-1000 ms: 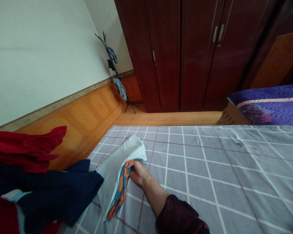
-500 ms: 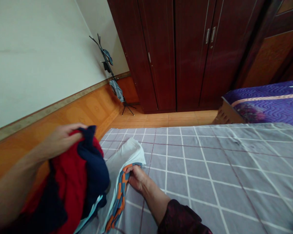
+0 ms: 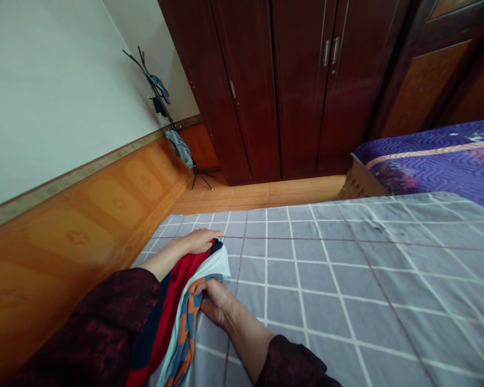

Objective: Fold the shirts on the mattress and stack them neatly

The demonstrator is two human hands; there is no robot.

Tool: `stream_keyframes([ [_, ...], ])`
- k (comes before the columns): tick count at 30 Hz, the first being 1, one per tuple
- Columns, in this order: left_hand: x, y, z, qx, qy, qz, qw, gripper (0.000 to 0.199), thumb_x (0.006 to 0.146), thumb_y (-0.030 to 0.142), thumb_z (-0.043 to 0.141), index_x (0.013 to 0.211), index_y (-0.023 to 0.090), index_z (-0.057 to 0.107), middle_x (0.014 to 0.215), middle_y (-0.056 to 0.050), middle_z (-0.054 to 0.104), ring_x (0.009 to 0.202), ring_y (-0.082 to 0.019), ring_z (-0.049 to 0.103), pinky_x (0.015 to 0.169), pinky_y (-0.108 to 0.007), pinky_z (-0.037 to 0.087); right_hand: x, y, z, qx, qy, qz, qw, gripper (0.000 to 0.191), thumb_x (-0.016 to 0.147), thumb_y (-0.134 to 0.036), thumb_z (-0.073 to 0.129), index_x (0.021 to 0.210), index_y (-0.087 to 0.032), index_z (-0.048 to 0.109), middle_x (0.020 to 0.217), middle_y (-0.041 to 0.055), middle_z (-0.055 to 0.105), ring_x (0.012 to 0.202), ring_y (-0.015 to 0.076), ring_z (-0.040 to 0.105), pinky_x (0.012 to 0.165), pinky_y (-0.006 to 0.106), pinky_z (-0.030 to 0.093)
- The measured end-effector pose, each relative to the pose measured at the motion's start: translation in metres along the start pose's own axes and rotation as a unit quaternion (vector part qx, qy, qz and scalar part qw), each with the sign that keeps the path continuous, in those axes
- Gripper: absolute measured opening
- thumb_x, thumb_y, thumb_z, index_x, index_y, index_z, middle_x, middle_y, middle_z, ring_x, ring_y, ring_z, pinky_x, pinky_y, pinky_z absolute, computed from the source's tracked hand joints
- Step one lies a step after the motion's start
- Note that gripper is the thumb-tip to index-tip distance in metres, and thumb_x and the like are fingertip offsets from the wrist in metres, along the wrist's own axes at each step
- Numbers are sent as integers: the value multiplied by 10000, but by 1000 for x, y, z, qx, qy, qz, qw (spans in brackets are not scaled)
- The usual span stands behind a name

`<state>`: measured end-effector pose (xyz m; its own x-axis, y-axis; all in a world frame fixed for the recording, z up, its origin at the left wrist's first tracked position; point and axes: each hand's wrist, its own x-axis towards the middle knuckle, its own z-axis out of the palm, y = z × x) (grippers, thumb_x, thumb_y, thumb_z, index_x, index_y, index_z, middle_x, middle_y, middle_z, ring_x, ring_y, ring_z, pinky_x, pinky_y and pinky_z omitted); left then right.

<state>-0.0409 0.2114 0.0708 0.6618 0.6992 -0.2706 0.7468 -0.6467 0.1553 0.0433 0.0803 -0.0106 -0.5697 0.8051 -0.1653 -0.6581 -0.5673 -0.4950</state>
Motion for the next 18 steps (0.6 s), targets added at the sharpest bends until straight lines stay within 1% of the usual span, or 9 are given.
stream_keyframes([
  [3, 0, -3, 3, -18, -4, 4, 1000, 302, 749, 106, 469, 952, 224, 659, 910, 3, 702, 849, -156, 629, 760, -217, 442, 1, 0, 0, 11, 0, 28, 1000, 121, 539, -96, 476, 499, -153, 575, 500, -13, 548, 479, 100, 482, 558, 233, 412],
  [8, -6, -5, 11, -34, 49, -23, 998, 279, 751, 105, 462, 939, 208, 640, 923, -18, 688, 889, -175, 616, 799, -247, 430, 1, -1, 1, 24, 6, 45, 999, 117, 512, -89, 469, 478, -151, 561, 490, -15, 535, 488, 94, 482, 574, 222, 408],
  [13, -12, -2, 16, -48, 89, -50, 994, 186, 754, 126, 472, 830, 192, 628, 829, -28, 652, 840, -190, 601, 797, -278, 432, 0, -1, 2, 33, 10, 52, 998, 155, 473, -81, 440, 492, -155, 574, 470, -24, 519, 490, 99, 480, 587, 221, 412],
  [15, -15, -1, 15, -56, 107, -53, 991, 172, 751, 127, 467, 813, 190, 615, 861, -38, 630, 868, -199, 587, 829, -302, 428, 0, -2, 2, 35, 8, 54, 998, 157, 470, -81, 438, 491, -158, 573, 469, -24, 514, 498, 105, 485, 596, 228, 419],
  [18, -22, 0, 10, -81, 135, -52, 986, 181, 756, 130, 442, 844, 190, 589, 1058, -65, 593, 1033, -215, 539, 934, -341, 393, 0, -1, 2, 33, 8, 54, 998, 119, 496, -84, 469, 487, -155, 564, 492, -16, 528, 509, 107, 496, 611, 238, 427],
])
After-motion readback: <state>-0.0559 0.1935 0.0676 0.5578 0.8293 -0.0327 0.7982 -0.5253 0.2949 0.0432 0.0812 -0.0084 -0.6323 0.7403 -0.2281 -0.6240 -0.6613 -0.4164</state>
